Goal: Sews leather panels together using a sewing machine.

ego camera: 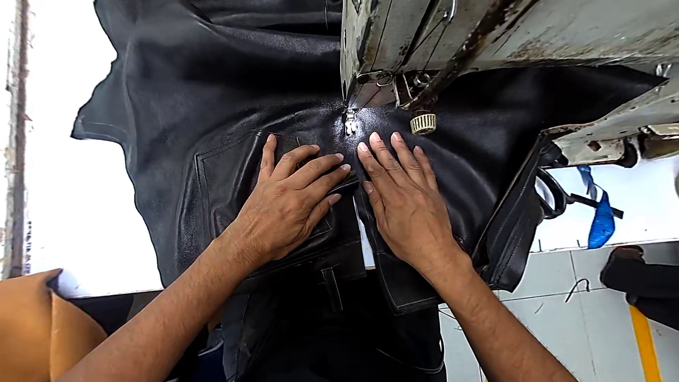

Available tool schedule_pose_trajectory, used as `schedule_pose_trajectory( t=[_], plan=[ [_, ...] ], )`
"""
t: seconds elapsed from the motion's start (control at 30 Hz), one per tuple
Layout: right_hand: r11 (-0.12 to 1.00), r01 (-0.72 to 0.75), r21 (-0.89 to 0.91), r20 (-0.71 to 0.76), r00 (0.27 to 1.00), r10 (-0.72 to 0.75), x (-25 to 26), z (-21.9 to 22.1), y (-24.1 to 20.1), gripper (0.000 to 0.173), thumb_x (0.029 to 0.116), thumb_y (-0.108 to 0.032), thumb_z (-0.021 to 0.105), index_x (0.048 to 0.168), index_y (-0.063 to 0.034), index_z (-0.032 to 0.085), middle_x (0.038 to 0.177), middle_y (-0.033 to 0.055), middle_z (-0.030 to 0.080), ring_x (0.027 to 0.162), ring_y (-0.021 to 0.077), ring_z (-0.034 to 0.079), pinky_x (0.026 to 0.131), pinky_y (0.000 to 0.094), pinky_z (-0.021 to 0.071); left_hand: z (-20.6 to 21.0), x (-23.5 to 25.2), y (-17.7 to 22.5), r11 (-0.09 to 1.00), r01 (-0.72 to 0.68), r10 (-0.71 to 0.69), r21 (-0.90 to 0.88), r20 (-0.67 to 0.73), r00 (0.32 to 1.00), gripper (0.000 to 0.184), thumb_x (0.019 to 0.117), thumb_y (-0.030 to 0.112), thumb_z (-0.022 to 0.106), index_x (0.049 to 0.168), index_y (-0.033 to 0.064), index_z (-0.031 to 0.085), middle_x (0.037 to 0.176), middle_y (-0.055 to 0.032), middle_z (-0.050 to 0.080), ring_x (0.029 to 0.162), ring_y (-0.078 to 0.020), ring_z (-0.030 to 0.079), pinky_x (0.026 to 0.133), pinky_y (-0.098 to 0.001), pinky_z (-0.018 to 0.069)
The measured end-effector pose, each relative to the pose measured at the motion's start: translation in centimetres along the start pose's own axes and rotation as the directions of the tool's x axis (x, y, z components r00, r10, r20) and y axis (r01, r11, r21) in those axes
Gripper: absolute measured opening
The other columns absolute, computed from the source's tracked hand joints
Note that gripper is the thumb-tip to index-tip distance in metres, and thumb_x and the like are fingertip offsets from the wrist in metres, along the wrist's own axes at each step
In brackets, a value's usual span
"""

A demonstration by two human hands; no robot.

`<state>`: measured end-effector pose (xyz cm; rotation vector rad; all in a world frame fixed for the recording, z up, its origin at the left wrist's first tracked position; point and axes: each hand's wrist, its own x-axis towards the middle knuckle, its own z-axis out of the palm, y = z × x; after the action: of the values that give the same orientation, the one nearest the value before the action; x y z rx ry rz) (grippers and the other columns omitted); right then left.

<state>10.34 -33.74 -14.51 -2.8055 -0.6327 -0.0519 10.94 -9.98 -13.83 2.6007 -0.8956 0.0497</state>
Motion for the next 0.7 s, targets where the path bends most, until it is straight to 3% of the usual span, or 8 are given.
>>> schedule_pose_trajectory(
  t=[0.43, 0.7],
  plan=[
    [1.0, -0.013, 0.012, 0.01, 1.0, 0.013, 0.2, -0.1, 0.0, 0.051, 0.1119, -0.032, 0.03, 0.161, -0.0209, 0.038, 0.168, -0.0014, 0.033, 0.158, 0.0225, 0.022, 0.129, 0.0528, 0.0153, 0.3, 0.1, 0.0, 0.999, -0.016, 0.016, 0.048, 0.005, 1.0, 0.046, 0.1088, 0.039, 0.036, 0.149, 0.0301, 0.057, 0.156, 0.0043, 0.051, 0.149, -0.0355, 0.037, 0.113, -0.0827, 0.0109],
    [0.999, -0.042, 0.017, 0.024, 0.999, 0.041, 1.4, -0.4, 0.0, 0.05, 0.1118, -0.03, 0.032, 0.16, -0.0205, 0.039, 0.167, -0.0003, 0.035, 0.158, 0.0247, 0.022, 0.128, 0.0538, 0.0148, 0.2, 1.2, -0.7, 0.999, -0.022, 0.021, 0.045, 0.005, 1.0, 0.047, 0.1087, 0.039, 0.035, 0.149, 0.0288, 0.057, 0.157, 0.0031, 0.05, 0.15, -0.0366, 0.037, 0.112, -0.0829, 0.0107]
  ],
)
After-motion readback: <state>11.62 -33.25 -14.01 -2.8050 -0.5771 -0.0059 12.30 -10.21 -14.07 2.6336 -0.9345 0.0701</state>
